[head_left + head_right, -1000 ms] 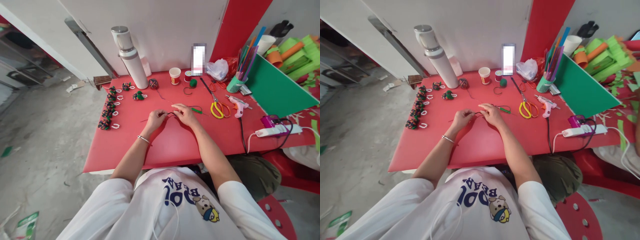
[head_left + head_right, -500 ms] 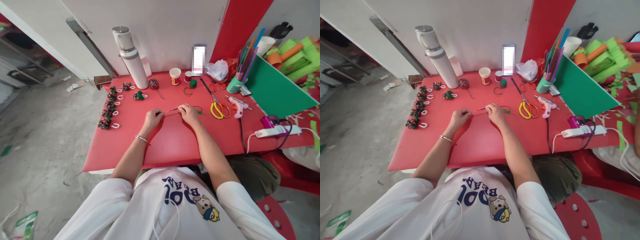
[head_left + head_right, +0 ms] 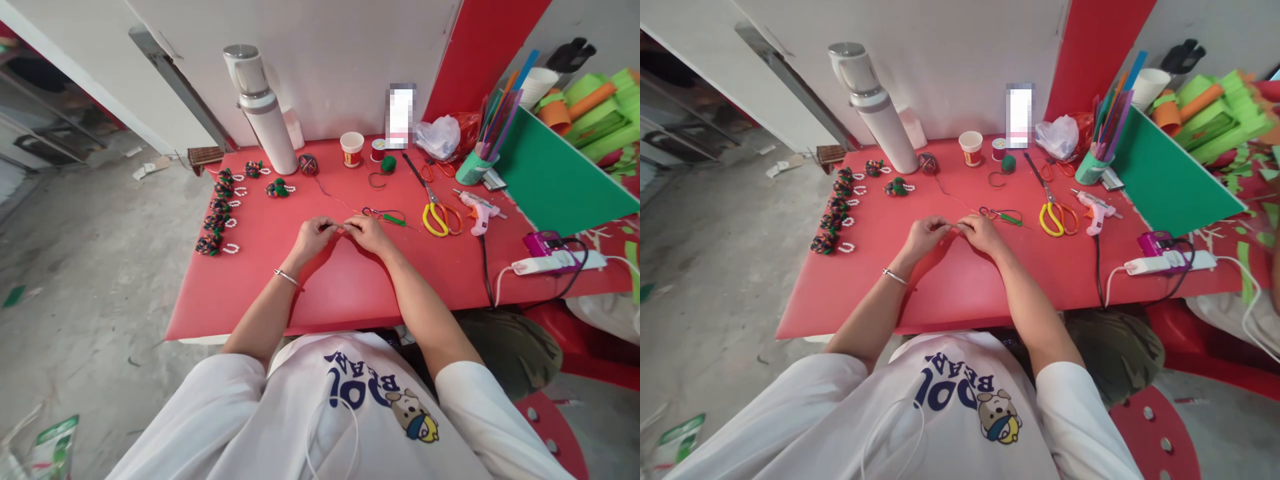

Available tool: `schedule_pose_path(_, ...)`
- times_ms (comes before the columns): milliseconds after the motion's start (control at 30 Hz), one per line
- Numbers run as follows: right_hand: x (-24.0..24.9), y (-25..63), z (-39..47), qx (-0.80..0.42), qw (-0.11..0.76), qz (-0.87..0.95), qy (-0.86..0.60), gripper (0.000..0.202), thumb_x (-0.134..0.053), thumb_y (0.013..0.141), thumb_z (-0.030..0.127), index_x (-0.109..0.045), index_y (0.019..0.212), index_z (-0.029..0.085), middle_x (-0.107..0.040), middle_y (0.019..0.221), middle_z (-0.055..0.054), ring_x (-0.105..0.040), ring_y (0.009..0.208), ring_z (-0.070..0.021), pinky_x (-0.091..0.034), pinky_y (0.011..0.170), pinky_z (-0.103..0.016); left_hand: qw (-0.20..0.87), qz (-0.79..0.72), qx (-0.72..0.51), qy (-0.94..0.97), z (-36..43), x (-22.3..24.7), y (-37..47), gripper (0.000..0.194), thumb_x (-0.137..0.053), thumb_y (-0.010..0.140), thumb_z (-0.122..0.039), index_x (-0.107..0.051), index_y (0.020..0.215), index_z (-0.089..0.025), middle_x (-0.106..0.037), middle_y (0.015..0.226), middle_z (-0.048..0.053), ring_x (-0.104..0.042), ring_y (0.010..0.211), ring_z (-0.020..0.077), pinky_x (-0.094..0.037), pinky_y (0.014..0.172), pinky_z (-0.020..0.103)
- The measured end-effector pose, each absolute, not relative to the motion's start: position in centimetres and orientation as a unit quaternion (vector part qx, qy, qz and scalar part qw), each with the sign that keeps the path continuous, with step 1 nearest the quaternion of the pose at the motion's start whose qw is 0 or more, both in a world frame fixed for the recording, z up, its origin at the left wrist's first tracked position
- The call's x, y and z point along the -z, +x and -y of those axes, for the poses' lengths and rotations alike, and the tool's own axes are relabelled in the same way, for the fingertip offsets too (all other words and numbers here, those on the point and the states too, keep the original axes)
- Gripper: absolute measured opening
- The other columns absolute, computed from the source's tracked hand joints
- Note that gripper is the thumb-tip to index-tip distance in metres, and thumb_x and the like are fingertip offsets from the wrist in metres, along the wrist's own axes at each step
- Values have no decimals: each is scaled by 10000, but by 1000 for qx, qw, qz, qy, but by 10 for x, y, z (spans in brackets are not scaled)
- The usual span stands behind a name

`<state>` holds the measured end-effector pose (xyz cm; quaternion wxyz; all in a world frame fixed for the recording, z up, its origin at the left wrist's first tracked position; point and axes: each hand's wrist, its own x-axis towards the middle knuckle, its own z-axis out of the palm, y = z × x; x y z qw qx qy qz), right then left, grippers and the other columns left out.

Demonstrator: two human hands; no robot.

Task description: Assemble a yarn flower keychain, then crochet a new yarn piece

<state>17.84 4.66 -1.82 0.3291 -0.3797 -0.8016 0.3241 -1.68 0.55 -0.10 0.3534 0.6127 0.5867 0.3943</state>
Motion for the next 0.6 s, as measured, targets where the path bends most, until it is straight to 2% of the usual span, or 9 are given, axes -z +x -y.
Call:
schedule_pose_path(67, 17, 181, -48, -296, 332, 802, -398, 237, -583, 1021, 286, -789, 930, 210, -813, 963, -69, -726, 908, -196, -527, 879, -316, 350, -592, -394, 610, -6, 2, -19, 171, -641, 832, -294, -760, 832, -171, -714, 760, 25, -595, 694, 150, -467, 676, 268)
schedule_pose_path(333, 13, 189, -51, -250, 323, 802, -436, 243, -567, 1024, 289, -770, 911, 218, -802, 953, -72, -688, 897, -203, -492, 875, -318, 318, -620, -395, 599, -12, 10, -33, 183, -617, 797, -336, -725, 795, -188, -675, 712, 21, -603, 710, 178, -449, 655, 274)
schedule_pose_path(500, 13, 188, -48, -243, 317, 810, -429, 236, -564, 1034, 300, -777, 954, 239, -802, 982, -58, -705, 929, -207, -497, 883, -319, 300, -635, -368, 609, -8, 8, -41, 150, -610, 815, -293, -716, 774, -195, -675, 696, 18, -603, 693, 181, -452, 672, 285)
schedule_pose_path(600, 10, 195, -51, -211, 334, 794, -462, 250, -546, 1045, 321, -781, 1041, 235, -793, 1055, -82, -707, 984, -224, -495, 884, -323, 230, -664, -337, 626, 0, 5, -57, 118, -625, 799, -243, -733, 781, -199, -717, 784, 46, -630, 753, 202, -471, 724, 303)
